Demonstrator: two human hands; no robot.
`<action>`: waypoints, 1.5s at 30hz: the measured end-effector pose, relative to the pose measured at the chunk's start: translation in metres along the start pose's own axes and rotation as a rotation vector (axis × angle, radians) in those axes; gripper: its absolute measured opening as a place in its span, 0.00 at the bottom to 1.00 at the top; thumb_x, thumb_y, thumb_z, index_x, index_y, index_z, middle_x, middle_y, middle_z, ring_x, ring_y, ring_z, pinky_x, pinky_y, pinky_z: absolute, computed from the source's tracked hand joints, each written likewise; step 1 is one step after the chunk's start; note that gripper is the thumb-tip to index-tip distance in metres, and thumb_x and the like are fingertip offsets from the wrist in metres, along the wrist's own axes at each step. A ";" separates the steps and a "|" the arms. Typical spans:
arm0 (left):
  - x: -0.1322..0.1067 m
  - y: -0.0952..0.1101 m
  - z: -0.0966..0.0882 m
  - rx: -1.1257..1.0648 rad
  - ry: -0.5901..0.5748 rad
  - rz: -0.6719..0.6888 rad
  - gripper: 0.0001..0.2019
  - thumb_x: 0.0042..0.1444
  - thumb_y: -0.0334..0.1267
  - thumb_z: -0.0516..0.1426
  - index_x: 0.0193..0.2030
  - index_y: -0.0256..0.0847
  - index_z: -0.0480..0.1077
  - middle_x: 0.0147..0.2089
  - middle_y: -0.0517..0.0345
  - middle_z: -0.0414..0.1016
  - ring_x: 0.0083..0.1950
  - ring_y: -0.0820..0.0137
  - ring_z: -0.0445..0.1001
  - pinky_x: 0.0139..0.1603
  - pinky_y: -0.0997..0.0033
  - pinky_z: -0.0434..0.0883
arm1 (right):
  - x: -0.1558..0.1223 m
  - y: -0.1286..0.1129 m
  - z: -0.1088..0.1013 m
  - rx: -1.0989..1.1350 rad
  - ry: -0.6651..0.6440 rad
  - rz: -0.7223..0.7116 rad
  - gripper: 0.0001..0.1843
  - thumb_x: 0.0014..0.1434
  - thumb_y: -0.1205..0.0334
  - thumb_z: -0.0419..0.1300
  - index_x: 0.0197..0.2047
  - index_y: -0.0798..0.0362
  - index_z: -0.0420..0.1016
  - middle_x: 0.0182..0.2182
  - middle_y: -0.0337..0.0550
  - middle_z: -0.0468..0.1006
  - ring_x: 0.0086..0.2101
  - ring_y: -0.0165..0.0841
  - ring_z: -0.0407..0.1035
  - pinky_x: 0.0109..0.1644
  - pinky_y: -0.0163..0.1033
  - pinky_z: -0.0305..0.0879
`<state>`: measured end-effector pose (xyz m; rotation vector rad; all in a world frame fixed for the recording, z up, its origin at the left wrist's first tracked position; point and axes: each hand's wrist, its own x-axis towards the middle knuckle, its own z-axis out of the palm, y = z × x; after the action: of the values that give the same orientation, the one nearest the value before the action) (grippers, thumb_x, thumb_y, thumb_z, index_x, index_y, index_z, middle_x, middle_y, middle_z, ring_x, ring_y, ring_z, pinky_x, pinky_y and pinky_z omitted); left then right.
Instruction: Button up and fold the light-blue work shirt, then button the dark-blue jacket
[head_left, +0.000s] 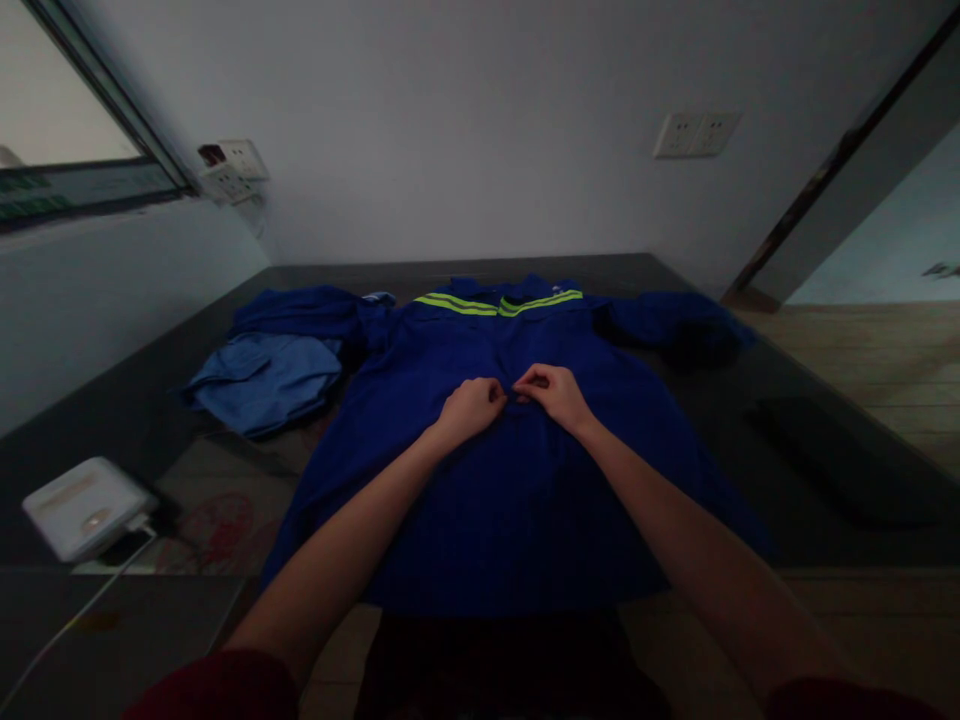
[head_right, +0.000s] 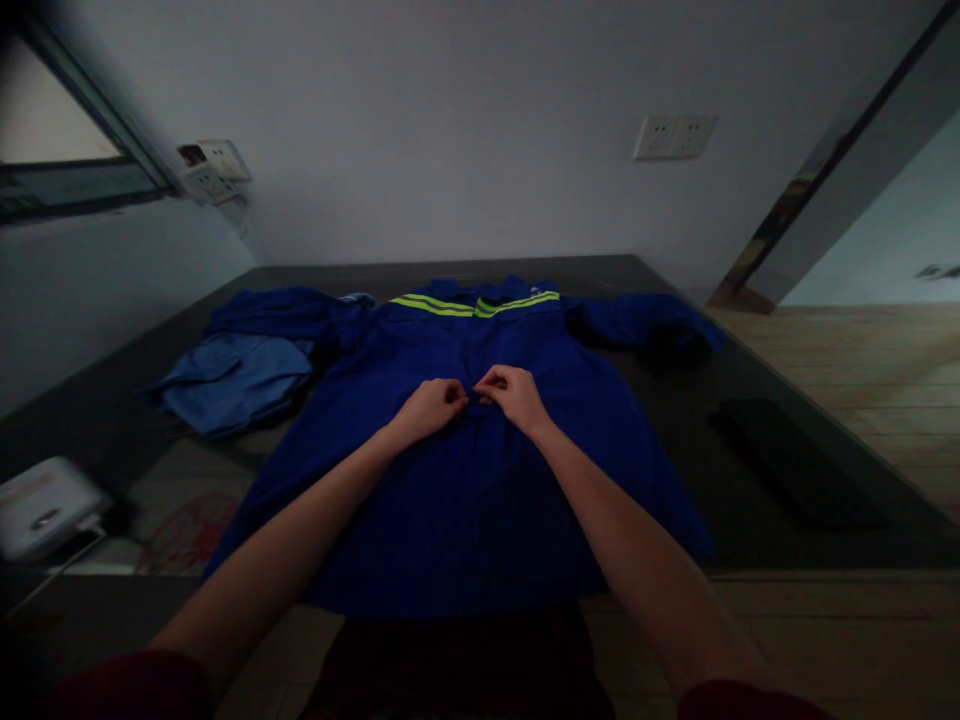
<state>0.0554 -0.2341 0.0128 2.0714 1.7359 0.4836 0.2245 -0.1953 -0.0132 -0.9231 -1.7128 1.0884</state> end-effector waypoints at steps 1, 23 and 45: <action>-0.001 0.001 0.000 0.026 0.002 -0.006 0.08 0.56 0.38 0.53 0.35 0.41 0.73 0.33 0.54 0.78 0.34 0.67 0.75 0.33 0.73 0.66 | 0.000 0.001 0.001 0.012 0.009 0.011 0.12 0.46 0.54 0.67 0.26 0.54 0.74 0.22 0.40 0.77 0.24 0.34 0.74 0.30 0.37 0.70; 0.007 -0.005 0.015 -0.258 0.141 0.154 0.07 0.56 0.36 0.54 0.29 0.38 0.68 0.25 0.64 0.70 0.28 0.74 0.67 0.28 0.77 0.58 | 0.003 0.006 0.002 0.390 0.077 0.313 0.18 0.35 0.56 0.73 0.28 0.56 0.76 0.21 0.38 0.76 0.23 0.27 0.71 0.32 0.34 0.71; 0.002 -0.003 0.017 -0.185 0.174 0.067 0.07 0.59 0.36 0.51 0.37 0.40 0.70 0.30 0.57 0.75 0.30 0.70 0.72 0.31 0.75 0.63 | 0.002 0.003 0.001 0.150 0.098 0.106 0.14 0.42 0.55 0.68 0.30 0.55 0.76 0.25 0.40 0.77 0.25 0.30 0.71 0.31 0.36 0.70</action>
<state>0.0621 -0.2328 -0.0036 2.0112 1.6491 0.8339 0.2238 -0.1932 -0.0153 -0.9649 -1.4950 1.2040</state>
